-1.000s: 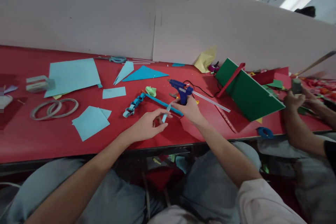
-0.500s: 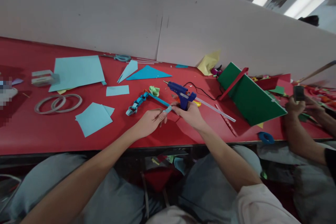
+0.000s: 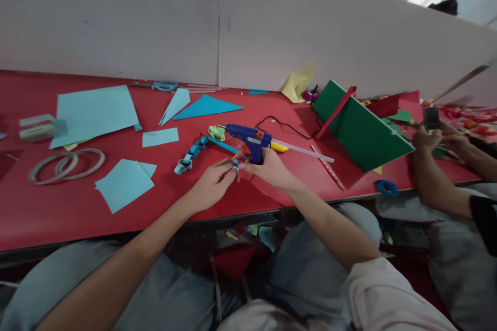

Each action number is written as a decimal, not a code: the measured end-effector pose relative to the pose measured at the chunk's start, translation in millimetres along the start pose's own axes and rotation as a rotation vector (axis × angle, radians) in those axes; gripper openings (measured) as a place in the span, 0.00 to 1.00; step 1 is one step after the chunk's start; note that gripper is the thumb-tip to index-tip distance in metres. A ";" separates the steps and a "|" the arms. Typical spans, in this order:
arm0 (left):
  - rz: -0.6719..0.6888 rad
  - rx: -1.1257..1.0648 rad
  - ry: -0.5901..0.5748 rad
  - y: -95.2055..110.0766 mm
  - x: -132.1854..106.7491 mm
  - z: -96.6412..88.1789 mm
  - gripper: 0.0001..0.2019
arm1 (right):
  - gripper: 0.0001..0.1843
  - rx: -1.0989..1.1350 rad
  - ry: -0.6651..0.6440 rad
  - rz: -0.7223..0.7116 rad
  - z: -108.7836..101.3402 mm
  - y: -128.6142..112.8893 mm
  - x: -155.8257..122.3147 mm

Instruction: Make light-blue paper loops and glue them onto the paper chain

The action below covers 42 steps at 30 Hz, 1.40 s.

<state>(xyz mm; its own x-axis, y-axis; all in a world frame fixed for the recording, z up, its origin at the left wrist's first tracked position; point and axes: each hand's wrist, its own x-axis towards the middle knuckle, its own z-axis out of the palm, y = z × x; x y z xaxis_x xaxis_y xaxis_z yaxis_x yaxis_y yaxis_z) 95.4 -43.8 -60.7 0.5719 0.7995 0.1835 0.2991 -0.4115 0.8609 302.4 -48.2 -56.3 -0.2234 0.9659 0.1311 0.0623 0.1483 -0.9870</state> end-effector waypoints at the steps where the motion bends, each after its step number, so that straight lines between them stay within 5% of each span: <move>1: -0.014 0.018 0.013 -0.9 0.3 0.6 0.17 | 0.27 -0.009 0.003 -0.002 -0.3 -0.6 -0.2; 7: -0.044 -0.064 0.167 -2.4 1.8 1.1 0.16 | 0.29 0.037 0.034 -0.007 -2.5 -2.4 -1.2; 13: -0.102 -0.357 0.090 0.8 -0.5 -1.2 0.28 | 0.32 0.099 0.101 0.031 -5.0 0.1 -1.3; 20: -0.147 -0.476 0.182 -6.6 1.4 3.6 0.20 | 0.28 0.027 0.181 -0.009 -4.5 0.7 -0.2; 25: -0.243 -0.500 0.078 -1.3 -0.4 1.8 0.21 | 0.24 -0.025 0.251 -0.012 -3.0 3.5 2.1; 35: -0.463 -0.904 -0.073 -4.7 -4.9 5.9 0.24 | 0.15 -0.121 0.167 -0.088 3.9 2.0 -4.7; 42: -0.526 -1.036 0.086 -6.8 -5.8 11.2 0.16 | 0.26 -0.107 0.144 -0.048 -5.4 1.0 -6.3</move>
<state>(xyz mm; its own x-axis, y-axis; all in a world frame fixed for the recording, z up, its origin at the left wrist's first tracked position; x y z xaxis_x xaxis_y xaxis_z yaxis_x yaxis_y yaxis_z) 98.6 -50.6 -73.0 0.4971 0.8089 -0.3139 -0.3061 0.5020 0.8089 309.1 -52.9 -57.6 -0.0880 0.9763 0.1977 0.1600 0.2097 -0.9646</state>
